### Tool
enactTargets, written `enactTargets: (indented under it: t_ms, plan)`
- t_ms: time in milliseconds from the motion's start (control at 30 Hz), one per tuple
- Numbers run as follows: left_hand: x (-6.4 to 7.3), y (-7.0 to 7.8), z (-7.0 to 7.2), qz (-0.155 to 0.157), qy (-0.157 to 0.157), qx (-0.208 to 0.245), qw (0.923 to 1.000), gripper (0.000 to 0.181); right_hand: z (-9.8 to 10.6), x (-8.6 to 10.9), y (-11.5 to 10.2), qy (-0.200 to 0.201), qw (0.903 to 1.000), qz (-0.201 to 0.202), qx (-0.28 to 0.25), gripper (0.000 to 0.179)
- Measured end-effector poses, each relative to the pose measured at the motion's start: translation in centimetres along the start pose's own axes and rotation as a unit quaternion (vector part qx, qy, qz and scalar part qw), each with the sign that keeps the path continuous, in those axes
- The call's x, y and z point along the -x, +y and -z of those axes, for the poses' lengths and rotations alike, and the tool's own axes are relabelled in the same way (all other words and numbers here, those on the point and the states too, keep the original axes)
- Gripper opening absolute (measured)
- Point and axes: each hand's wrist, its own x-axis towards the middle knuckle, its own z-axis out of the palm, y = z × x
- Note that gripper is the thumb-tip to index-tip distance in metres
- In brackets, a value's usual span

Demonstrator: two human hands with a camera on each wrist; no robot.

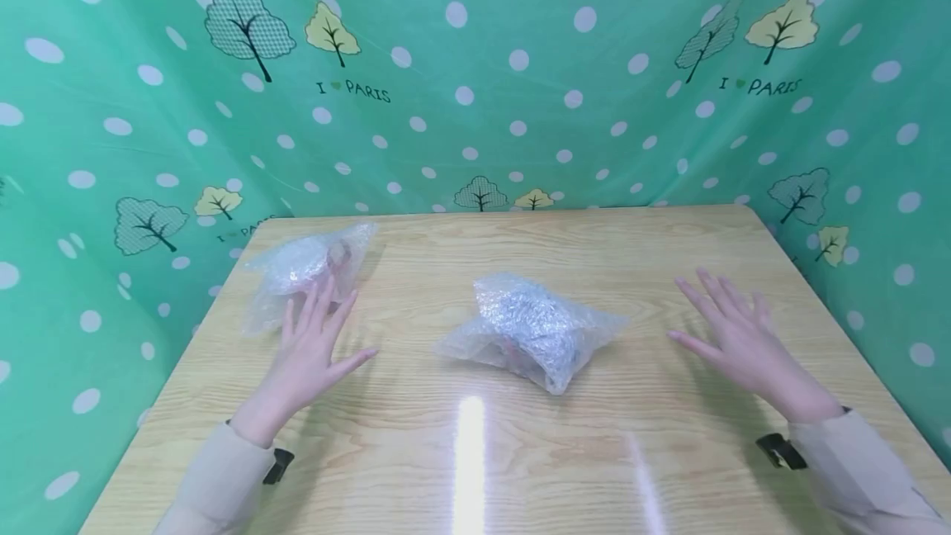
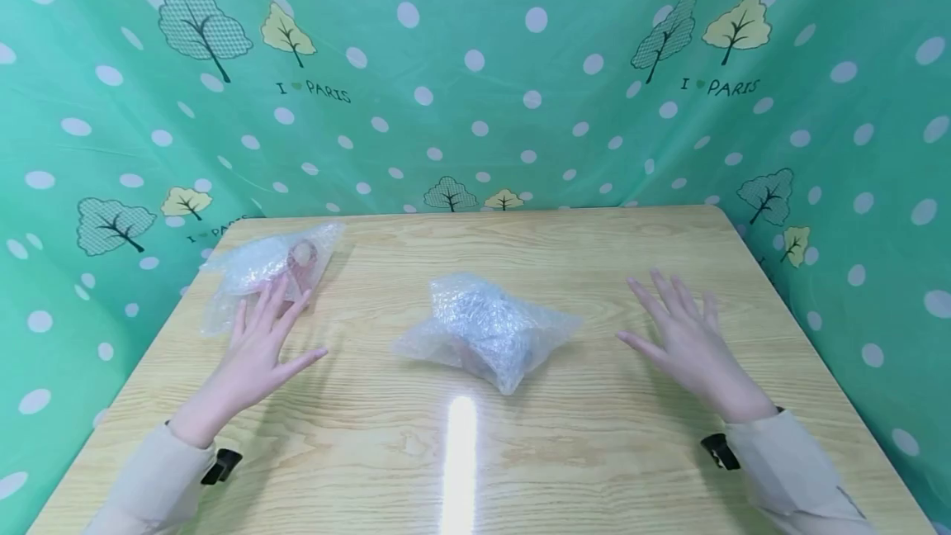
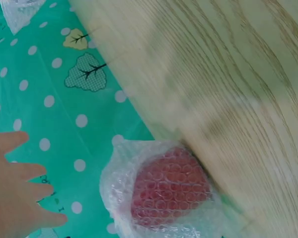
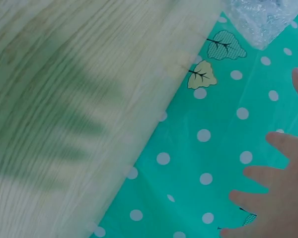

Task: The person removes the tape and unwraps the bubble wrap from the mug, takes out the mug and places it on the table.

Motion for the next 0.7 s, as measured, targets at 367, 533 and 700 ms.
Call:
enactTargets:
  t_ms: [367, 533, 700]
  plan:
    - [-0.2, 1.5, 0.1, -0.054, 0.084, 0.035, 0.9944, 0.064, 0.0, -0.6, -1.1, 0.006, 0.9995, 0.015, -0.028, 0.071]
    - [-0.2, 2.3, -0.1, -0.08, 0.125, 0.053, 0.9875, 0.059, 0.1, -0.9, -1.8, 0.017, 0.9981, 0.04, -0.044, 0.068]
    - [-0.3, 2.9, -0.3, -0.095, 0.149, 0.067, 0.982, 0.051, 0.1, -1.3, -2.6, 0.018, 0.9976, 0.048, -0.048, 0.064]
